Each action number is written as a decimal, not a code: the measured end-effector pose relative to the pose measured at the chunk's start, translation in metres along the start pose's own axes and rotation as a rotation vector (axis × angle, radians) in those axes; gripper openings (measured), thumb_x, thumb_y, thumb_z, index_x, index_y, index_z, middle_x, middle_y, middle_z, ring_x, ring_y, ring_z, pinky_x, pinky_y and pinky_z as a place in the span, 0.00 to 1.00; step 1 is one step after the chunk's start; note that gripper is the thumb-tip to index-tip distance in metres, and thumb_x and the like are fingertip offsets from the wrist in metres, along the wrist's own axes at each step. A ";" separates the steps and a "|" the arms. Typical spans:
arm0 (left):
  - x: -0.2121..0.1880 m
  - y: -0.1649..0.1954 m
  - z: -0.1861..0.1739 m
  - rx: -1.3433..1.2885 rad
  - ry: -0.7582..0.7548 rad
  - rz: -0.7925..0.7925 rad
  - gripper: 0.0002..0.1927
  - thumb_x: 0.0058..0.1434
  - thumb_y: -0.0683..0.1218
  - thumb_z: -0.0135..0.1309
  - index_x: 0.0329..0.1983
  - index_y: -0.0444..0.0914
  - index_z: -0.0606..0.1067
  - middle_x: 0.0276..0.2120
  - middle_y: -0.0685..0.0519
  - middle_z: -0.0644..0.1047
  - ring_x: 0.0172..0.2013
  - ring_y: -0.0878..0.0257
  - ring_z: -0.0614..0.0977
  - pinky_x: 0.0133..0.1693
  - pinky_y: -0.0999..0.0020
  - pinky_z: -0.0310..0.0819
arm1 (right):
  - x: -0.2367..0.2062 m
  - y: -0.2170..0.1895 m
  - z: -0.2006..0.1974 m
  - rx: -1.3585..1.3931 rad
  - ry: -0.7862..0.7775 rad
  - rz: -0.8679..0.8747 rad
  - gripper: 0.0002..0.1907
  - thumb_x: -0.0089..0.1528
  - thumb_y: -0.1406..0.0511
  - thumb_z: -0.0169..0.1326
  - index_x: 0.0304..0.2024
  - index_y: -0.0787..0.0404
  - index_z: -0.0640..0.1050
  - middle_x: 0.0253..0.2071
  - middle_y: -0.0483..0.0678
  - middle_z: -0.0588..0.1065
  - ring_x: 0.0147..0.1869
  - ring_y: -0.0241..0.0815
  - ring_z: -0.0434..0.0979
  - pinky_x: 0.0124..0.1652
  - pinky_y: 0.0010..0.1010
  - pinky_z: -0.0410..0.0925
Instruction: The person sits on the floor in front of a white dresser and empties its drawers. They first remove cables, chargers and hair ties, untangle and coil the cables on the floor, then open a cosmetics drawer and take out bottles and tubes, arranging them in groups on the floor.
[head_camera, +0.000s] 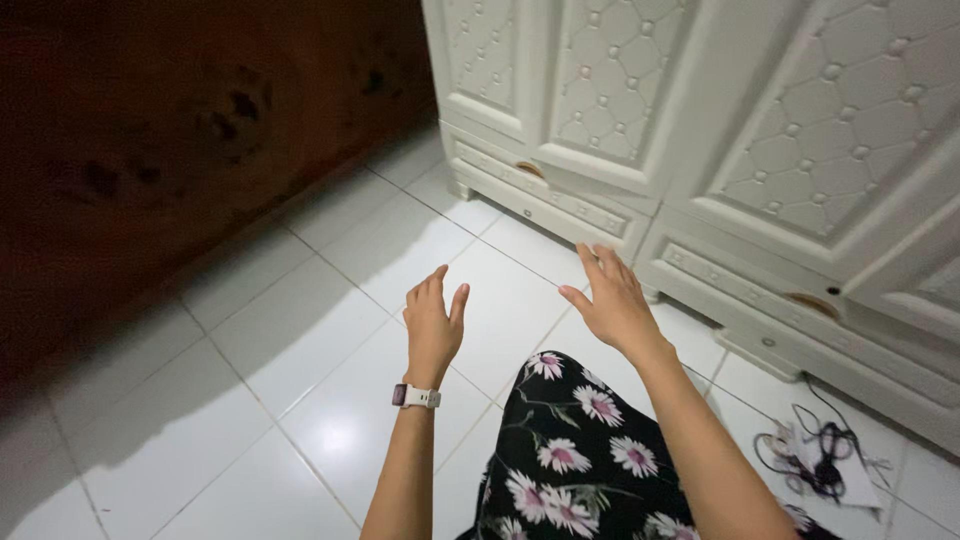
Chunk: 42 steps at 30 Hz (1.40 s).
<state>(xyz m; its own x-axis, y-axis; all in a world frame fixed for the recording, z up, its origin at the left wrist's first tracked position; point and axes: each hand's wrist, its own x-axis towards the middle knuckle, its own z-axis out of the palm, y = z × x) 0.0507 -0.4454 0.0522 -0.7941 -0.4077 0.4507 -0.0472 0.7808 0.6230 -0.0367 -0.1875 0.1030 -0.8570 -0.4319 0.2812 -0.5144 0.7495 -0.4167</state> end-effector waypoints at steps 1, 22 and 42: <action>0.001 -0.006 -0.004 -0.003 0.007 0.000 0.27 0.69 0.56 0.51 0.65 0.36 0.69 0.58 0.43 0.75 0.60 0.46 0.71 0.58 0.48 0.63 | 0.002 -0.006 0.005 -0.004 0.004 -0.021 0.38 0.65 0.49 0.54 0.72 0.59 0.62 0.72 0.61 0.58 0.74 0.62 0.58 0.68 0.49 0.55; 0.091 -0.044 -0.064 0.130 0.010 0.048 0.39 0.71 0.64 0.41 0.77 0.39 0.52 0.73 0.32 0.55 0.72 0.33 0.55 0.68 0.44 0.49 | 0.132 -0.086 0.026 -0.170 -0.141 0.041 0.42 0.65 0.47 0.52 0.76 0.49 0.53 0.75 0.59 0.52 0.78 0.61 0.51 0.70 0.50 0.51; 0.159 0.003 0.052 0.356 0.052 -0.084 0.35 0.69 0.61 0.47 0.71 0.38 0.60 0.63 0.34 0.68 0.63 0.38 0.69 0.61 0.44 0.61 | 0.215 0.084 0.031 0.199 0.097 -0.160 0.39 0.60 0.53 0.60 0.69 0.61 0.64 0.65 0.64 0.64 0.70 0.64 0.63 0.65 0.48 0.59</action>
<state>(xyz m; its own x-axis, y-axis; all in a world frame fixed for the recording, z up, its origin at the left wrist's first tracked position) -0.1071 -0.4830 0.0922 -0.7469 -0.4941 0.4449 -0.3264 0.8555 0.4021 -0.2650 -0.2328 0.1016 -0.7624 -0.4794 0.4347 -0.6471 0.5580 -0.5195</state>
